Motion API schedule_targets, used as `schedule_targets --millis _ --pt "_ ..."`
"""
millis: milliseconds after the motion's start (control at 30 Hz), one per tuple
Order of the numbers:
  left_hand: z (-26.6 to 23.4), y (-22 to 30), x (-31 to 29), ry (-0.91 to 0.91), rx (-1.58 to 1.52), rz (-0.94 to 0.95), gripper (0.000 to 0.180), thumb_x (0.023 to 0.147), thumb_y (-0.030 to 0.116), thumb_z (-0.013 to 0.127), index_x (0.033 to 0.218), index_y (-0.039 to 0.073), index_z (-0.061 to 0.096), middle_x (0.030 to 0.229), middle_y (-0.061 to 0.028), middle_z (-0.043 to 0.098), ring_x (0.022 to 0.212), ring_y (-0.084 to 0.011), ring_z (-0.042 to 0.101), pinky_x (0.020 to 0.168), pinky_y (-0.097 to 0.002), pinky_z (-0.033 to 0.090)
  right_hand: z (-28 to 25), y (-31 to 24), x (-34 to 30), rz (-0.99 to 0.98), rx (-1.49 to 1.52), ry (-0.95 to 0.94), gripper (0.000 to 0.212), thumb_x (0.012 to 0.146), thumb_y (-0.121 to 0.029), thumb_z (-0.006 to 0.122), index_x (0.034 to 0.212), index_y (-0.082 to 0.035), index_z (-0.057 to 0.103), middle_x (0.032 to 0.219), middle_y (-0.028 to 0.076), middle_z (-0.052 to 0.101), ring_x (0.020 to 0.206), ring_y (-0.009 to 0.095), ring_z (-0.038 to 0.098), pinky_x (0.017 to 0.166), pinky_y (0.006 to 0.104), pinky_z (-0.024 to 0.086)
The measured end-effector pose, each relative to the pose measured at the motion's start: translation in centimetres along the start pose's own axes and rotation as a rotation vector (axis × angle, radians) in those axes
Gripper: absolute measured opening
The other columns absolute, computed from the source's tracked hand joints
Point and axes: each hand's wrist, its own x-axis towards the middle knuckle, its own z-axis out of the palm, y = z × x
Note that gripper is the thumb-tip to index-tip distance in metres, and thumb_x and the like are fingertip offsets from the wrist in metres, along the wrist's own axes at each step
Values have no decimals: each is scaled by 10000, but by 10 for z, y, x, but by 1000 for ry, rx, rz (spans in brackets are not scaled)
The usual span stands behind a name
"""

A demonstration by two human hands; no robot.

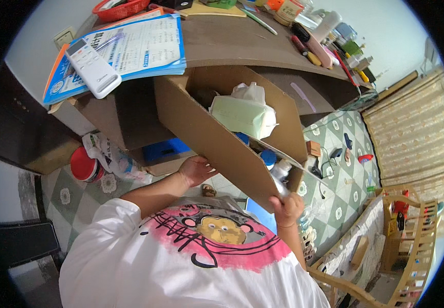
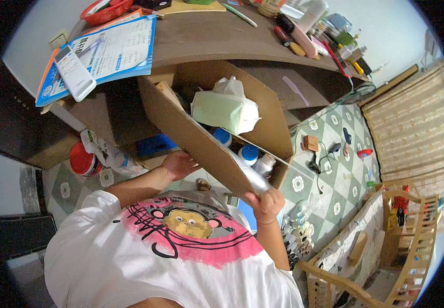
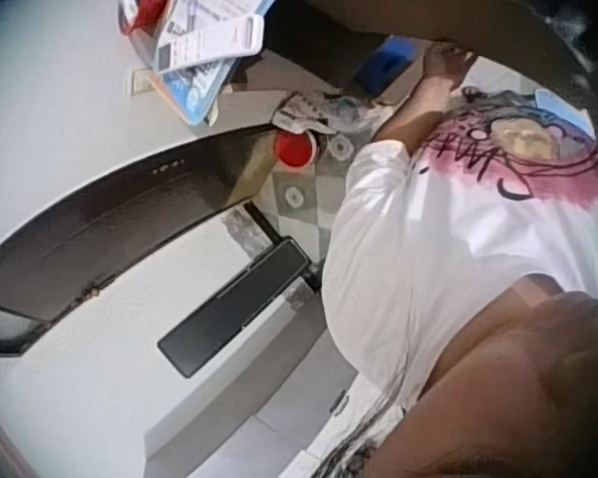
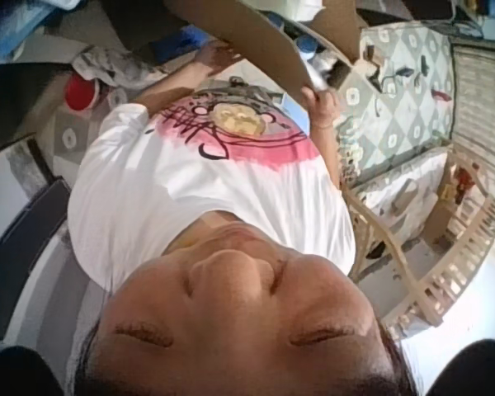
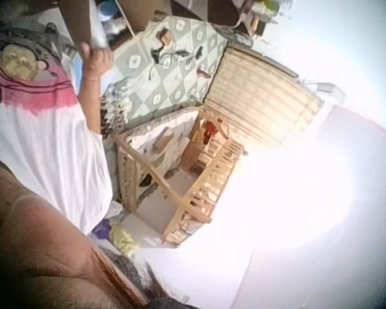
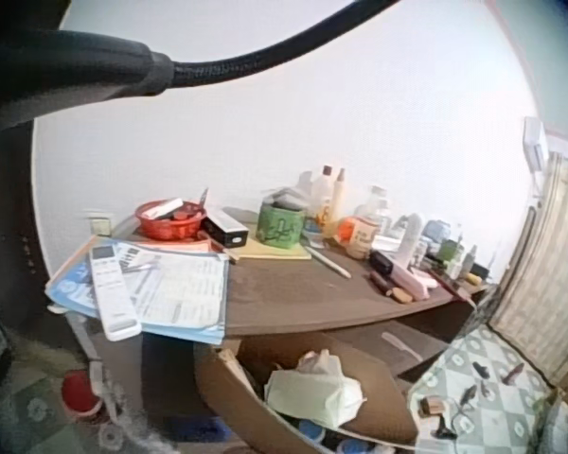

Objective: The person organizes a cluttered desk by sorting various items into a cardboard box and a green pencil case. They handle a remote control, a hairbrush, bottles, and a phone, placing them into containers or arranging them on the surface. The person also moves a stack of papers and a small plastic container during the process.

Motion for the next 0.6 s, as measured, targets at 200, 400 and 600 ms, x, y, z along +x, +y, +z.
schedule_targets --millis 200,400,600 --pt "-6 47 -4 196 76 144 212 862 191 441 972 73 578 1039 -95 611 1015 -285 556 935 -476 422 49 -17 3 -68 227 -151 474 579 -302 836 558 -120 398 519 45 435 464 239 461 428 349 350" --pt "-20 66 -14 443 276 165 292 839 200 509 1067 20 535 964 -169 621 918 -312 602 869 -449 474 74 19 15 -168 136 -175 470 561 -326 828 571 -134 399 512 30 411 448 230 453 409 348 350" --pt "61 56 -80 544 1335 1440 458 839 14 509 1277 48 382 1354 -127 397 1249 -226 390 1029 -372 306 92 78 29 -153 65 -231 439 565 -363 787 611 -116 427 580 38 454 517 244 489 437 355 382"
